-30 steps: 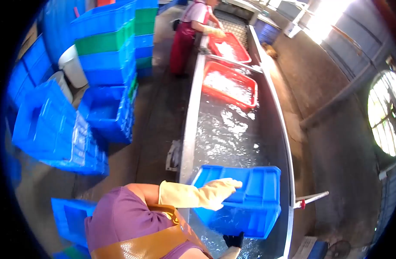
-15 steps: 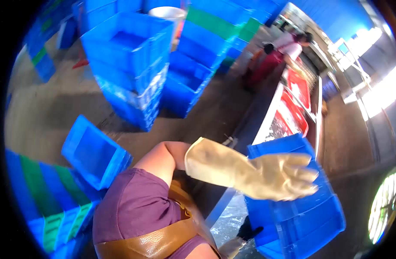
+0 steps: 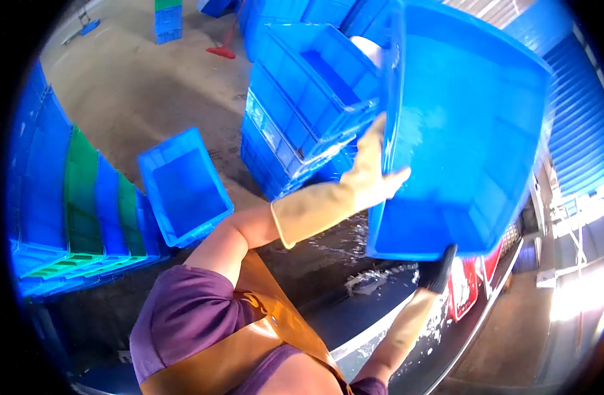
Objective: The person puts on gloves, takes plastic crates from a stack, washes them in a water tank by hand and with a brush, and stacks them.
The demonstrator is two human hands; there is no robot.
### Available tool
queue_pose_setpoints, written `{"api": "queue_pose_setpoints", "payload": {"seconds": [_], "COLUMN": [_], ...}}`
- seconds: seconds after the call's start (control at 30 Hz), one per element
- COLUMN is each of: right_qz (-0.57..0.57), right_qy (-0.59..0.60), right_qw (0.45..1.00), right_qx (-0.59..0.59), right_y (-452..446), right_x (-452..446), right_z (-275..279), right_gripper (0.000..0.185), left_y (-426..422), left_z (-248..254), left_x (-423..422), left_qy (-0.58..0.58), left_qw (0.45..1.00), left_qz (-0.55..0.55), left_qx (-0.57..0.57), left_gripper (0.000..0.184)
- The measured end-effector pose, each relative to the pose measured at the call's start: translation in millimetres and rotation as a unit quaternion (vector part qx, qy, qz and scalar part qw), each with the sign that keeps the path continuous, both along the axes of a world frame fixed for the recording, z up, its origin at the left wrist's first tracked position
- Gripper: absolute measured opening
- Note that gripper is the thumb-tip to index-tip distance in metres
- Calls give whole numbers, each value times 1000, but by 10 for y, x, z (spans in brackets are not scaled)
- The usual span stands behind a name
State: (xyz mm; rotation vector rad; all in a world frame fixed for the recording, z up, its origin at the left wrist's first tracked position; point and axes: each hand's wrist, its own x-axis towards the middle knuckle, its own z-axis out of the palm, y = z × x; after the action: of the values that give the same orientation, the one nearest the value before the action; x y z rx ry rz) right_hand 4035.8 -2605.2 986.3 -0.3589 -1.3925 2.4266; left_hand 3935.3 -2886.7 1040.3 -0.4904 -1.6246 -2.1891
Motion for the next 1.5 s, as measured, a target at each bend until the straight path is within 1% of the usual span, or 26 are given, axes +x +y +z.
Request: {"api": "queue_pose_setpoints", "payload": {"seconds": [0.03, 0.1, 0.13, 0.2, 0.37, 0.47, 0.57, 0.6, 0.67, 0.73, 0.77, 0.8, 0.83, 0.87, 0.9, 0.93, 1.0, 1.07, 1.17, 1.3, 1.33, 1.37, 1.4, 1.43, 1.47, 1.5], "right_qz": [30, 67, 107, 99, 87, 119, 96, 99, 102, 132, 118, 102, 84, 109, 159, 188, 239, 286, 369, 439, 443, 444, 441, 438, 435, 409], "right_qy": [56, 84, 87, 71, 43, 34, 4, 1, 50, 90, 106, 121, 135, 41, 6, -9, -60, -123, -124, -31, -35, -35, -56, -78, -109, -47], "right_qw": [996, 984, 984, 982, 986, 987, 988, 988, 989, 972, 964, 953, 940, 963, 946, 921, 825, 653, 496, 413, 407, 407, 402, 395, 383, 400], "right_qx": [68, 143, 112, 147, 138, 100, 119, 120, 99, 170, 214, 259, 302, 241, 284, 341, 508, 690, 776, 797, 798, 797, 800, 803, 808, 819], "right_y": [-258, -538, -625, -945, -1207, -1371, -1652, -1681, -1710, -1731, -1597, -1462, -1326, -1489, -1356, -951, -620, -1086, -1194, -667, -553, -399, -362, -327, -243, -91], "right_x": [-319, -1075, -1468, -2192, -3558, -3935, -3939, -3959, -3939, -3631, -3541, -3449, -3354, -2956, -2714, -2531, -2118, -1747, -1116, 105, 345, 489, 453, 414, 311, 272], "right_z": [216, 533, 641, 808, 817, 709, 804, 779, 718, 647, 316, -14, -341, -342, -690, -1554, -2882, -3305, -3758, -3994, -3983, -4047, -3977, -3908, -3857, -3891], "right_gripper": [56, 57, 58, 51, 52, 56, 63, 63, 61, 64, 60, 57, 54, 51, 50, 47, 45, 45, 44, 43, 43, 42, 39, 37, 32, 34], "left_y": [-186, -350, -554, -769, -1107, -1282, -1477, -1497, -1522, -1504, -1643, -1703, -1768, -1894, -2043, -2164, -2376, -2568, -2702, -2690, -2699, -2706, -2672, -2587, -2603, -2752], "left_z": [330, 409, 614, 312, 562, 275, 290, 117, -136, -368, -460, -964, -1553, -2464, -3093, -3450, -4066, -4374, -4554, -4594, -4806, -5202, -4806, -4275, -4368, -4460], "left_x": [-62, -742, -851, -1758, -2507, -3177, -3106, -3139, -3156, -2778, -2336, -2148, -1834, -1608, -1052, -467, 523, 1095, 1328, 1239, 1146, 1200, 1134, 1151, 1201, 1252], "left_qy": [-134, -131, -226, -217, -335, -315, -327, -205, -74, -73, -28, 2, -9, 215, 48, -196, -481, -586, -601, -382, -394, -670, -792, -742, -753, -735], "left_qw": [987, 983, 963, 963, 905, 908, 914, 922, 893, 961, 979, 965, 944, 708, 804, 834, 690, 583, 494, 360, 356, 518, 557, 486, 557, 566], "left_qz": [-46, 106, 144, 140, 262, 269, 238, 296, 340, 255, 201, 251, 285, 468, 291, 122, -73, -119, -117, -191, -264, -30, 213, 65, 232, 361], "left_qx": [72, 70, 32, 78, 0, 67, -2, -143, -284, 75, 29, -71, -164, -484, -516, -502, -536, -550, -617, -830, -805, -531, -133, -457, -263, -96], "left_gripper": [80, 62, 63, 68, 55, 58, 63, 63, 64, 65, 51, 40, 35, 39, 41, 43, 46, 50, 56, 63, 60, 57, 54, 48, 45, 42]}}
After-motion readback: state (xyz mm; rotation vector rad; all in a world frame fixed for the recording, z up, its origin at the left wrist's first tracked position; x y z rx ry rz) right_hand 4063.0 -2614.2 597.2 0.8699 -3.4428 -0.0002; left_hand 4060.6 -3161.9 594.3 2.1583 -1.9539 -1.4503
